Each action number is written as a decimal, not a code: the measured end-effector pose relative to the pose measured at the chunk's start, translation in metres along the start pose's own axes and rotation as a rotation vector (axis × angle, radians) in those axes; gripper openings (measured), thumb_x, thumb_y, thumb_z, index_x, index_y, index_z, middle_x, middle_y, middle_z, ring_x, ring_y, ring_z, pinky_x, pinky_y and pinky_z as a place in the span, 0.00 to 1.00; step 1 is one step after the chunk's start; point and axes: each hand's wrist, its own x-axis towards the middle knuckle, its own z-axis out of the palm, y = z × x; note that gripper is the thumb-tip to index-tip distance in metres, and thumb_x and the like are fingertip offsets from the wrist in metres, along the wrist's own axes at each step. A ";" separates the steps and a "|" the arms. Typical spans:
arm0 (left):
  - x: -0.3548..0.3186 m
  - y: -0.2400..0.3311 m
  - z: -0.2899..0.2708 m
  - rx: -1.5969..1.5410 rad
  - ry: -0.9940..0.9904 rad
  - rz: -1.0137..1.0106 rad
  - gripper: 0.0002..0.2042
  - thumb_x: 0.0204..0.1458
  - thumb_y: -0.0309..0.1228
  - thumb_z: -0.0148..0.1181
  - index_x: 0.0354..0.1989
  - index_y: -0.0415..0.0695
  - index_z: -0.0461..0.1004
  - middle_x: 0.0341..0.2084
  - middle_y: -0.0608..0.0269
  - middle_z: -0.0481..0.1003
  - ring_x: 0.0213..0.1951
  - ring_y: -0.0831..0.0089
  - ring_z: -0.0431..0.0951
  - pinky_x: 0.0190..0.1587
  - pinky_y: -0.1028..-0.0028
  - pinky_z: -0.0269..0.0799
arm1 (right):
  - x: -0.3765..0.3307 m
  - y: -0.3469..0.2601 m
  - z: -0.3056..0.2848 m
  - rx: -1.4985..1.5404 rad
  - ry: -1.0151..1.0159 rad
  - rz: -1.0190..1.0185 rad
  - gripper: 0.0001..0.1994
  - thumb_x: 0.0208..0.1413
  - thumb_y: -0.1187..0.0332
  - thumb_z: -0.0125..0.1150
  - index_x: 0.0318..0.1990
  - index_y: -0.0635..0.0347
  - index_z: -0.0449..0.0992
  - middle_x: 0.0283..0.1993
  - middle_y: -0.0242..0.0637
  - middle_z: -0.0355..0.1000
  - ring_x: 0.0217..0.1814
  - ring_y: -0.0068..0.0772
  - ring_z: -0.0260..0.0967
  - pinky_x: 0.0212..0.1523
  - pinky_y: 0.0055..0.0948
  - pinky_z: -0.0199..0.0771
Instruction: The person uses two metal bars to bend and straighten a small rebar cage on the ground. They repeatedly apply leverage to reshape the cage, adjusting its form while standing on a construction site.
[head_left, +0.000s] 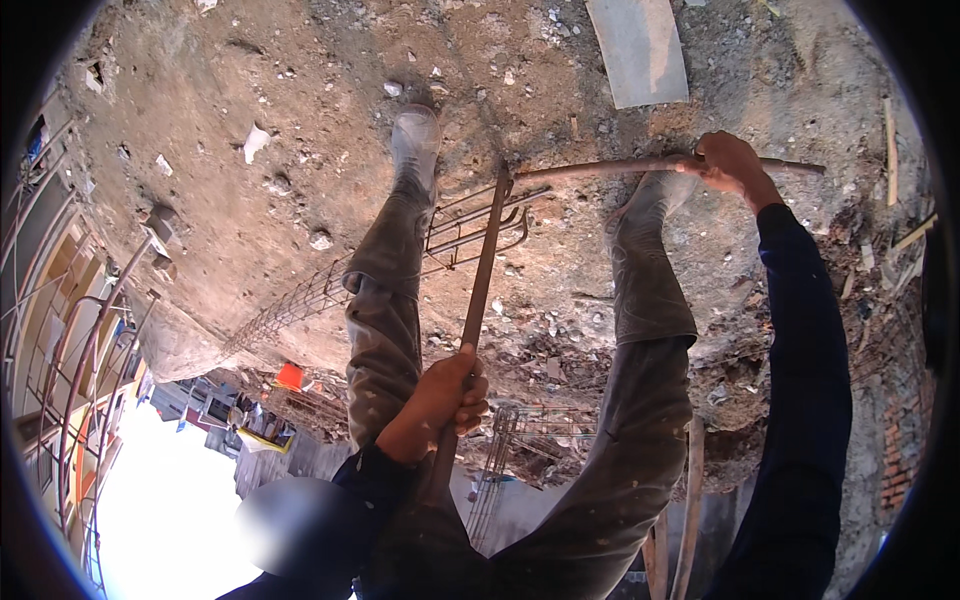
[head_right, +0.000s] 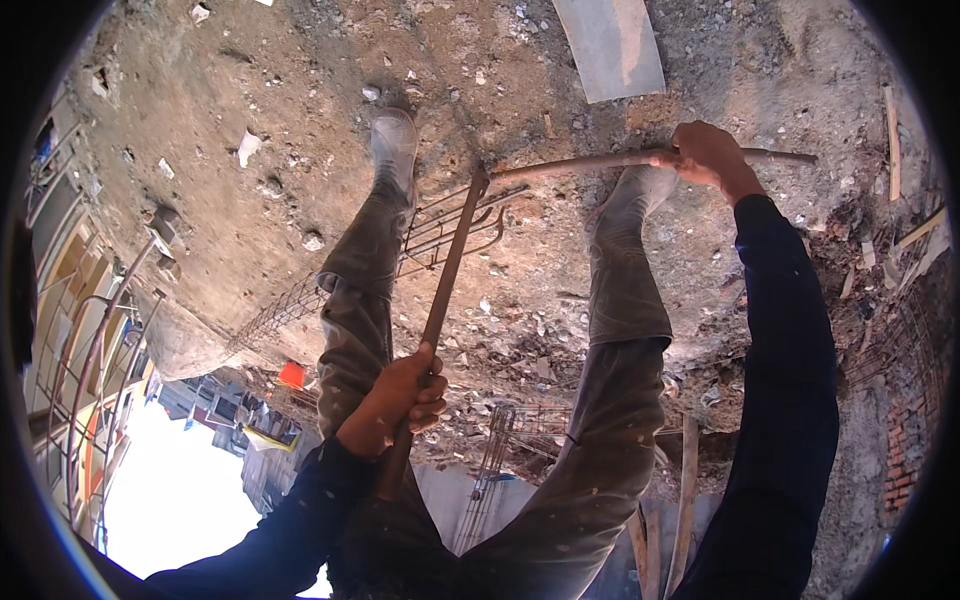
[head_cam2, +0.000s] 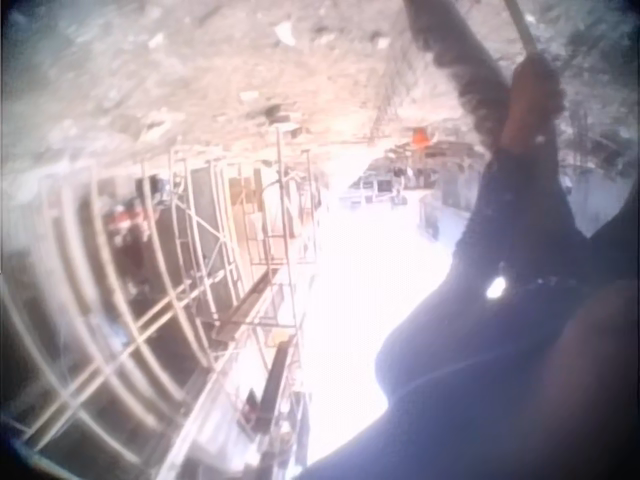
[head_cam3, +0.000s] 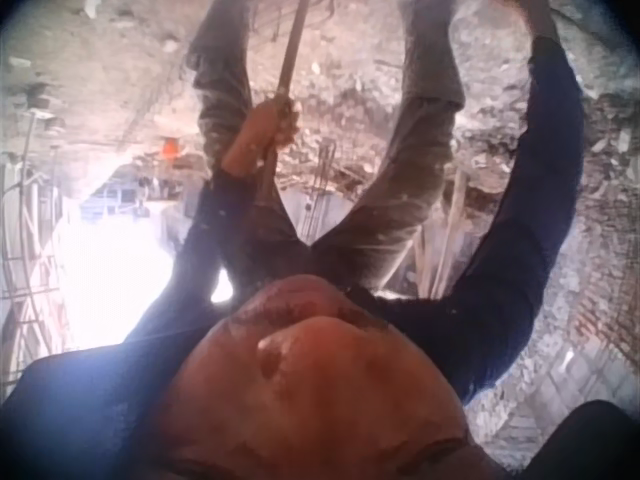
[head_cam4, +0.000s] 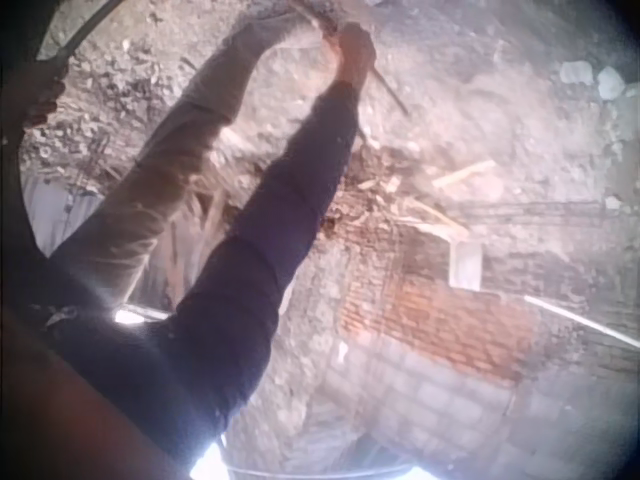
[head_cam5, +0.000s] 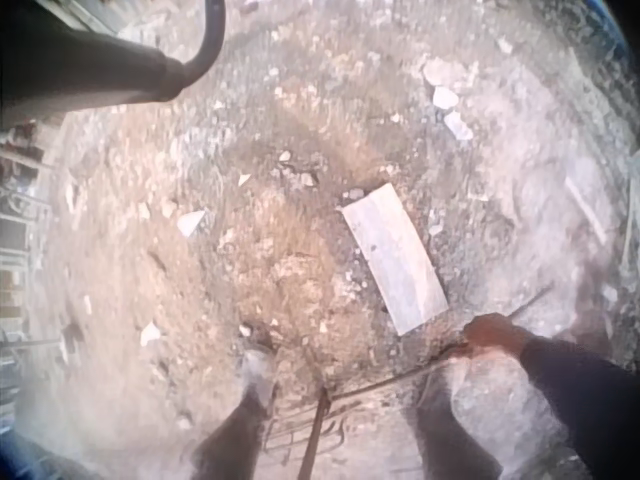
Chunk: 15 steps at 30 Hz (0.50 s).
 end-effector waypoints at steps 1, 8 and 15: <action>0.001 -0.003 -0.001 -0.011 0.004 0.008 0.17 0.71 0.49 0.43 0.35 0.50 0.63 0.14 0.71 0.56 0.12 0.80 0.56 0.12 0.75 0.53 | 0.006 -0.004 -0.012 -0.019 -0.017 -0.013 0.33 0.57 0.36 0.62 0.31 0.67 0.81 0.34 0.53 0.78 0.42 0.53 0.79 0.43 0.50 0.78; 0.006 -0.013 0.001 -0.021 -0.031 0.041 0.19 0.70 0.50 0.44 0.31 0.51 0.62 0.13 0.72 0.57 0.11 0.80 0.57 0.11 0.74 0.54 | 0.047 0.004 -0.034 -0.067 0.024 -0.095 0.35 0.54 0.36 0.65 0.21 0.67 0.77 0.22 0.49 0.74 0.28 0.52 0.77 0.32 0.50 0.75; 0.015 -0.031 0.013 0.219 0.069 0.152 0.20 0.70 0.50 0.44 0.30 0.49 0.60 0.13 0.70 0.59 0.11 0.79 0.61 0.12 0.73 0.59 | 0.000 0.006 0.031 0.074 0.158 -0.012 0.29 0.52 0.39 0.69 0.33 0.64 0.83 0.30 0.53 0.78 0.37 0.55 0.78 0.41 0.50 0.76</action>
